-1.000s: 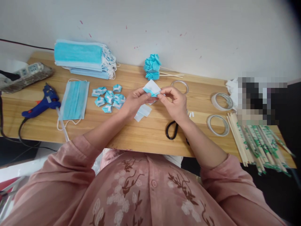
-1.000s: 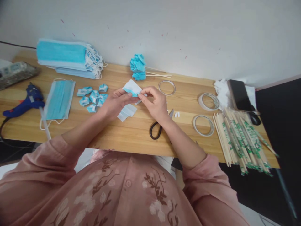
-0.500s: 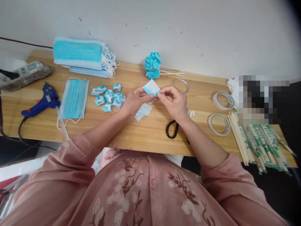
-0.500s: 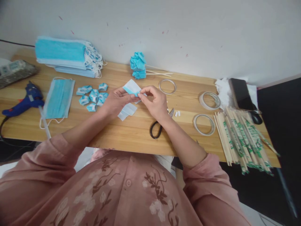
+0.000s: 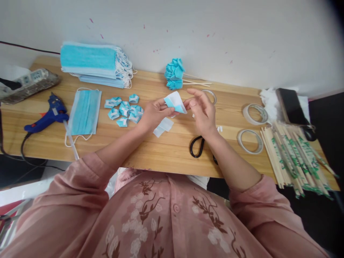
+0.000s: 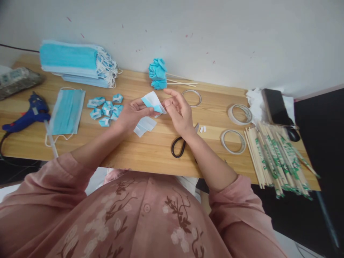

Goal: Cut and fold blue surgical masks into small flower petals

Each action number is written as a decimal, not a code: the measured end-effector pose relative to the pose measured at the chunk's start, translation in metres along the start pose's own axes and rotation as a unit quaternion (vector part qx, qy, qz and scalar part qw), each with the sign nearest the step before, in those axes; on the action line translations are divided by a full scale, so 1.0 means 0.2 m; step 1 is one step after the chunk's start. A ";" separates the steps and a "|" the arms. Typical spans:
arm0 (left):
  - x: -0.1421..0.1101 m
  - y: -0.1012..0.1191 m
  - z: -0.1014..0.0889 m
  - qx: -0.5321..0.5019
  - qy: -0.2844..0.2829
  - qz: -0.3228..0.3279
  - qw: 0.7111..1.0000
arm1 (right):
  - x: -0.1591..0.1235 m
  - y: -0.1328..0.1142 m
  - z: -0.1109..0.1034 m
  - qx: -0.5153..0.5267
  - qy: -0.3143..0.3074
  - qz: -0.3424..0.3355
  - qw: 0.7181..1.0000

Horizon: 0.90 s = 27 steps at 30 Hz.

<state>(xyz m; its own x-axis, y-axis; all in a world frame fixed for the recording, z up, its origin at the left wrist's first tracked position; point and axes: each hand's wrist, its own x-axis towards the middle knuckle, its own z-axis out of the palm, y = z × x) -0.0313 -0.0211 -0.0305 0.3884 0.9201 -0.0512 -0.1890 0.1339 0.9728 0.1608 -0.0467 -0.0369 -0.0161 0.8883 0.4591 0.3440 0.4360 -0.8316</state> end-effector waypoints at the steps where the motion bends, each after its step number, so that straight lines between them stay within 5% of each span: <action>1: 0.00 0.00 0.00 0.013 -0.003 0.005 1.000 | 0.00 0.00 0.00 0.001 -0.005 0.001 1.000; 12: 0.03 -0.04 -0.02 0.029 -0.009 0.062 0.998 | -0.01 0.01 0.03 0.033 -0.063 0.028 0.997; 18: 0.02 -0.02 -0.02 -0.001 -0.022 0.036 0.999 | 0.00 0.04 0.02 0.048 -0.042 0.010 0.998; 27: -0.01 0.05 0.00 0.095 -0.014 0.036 0.995 | 0.01 0.02 0.02 0.076 -0.063 0.054 0.994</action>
<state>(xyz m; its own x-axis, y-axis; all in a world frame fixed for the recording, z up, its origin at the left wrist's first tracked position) -0.0334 -0.0208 -0.0209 0.4050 0.9140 0.0242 -0.0438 -0.0070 0.9990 0.1592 -0.0431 -0.0405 -0.1079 0.9376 0.3304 0.2041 0.3462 -0.9157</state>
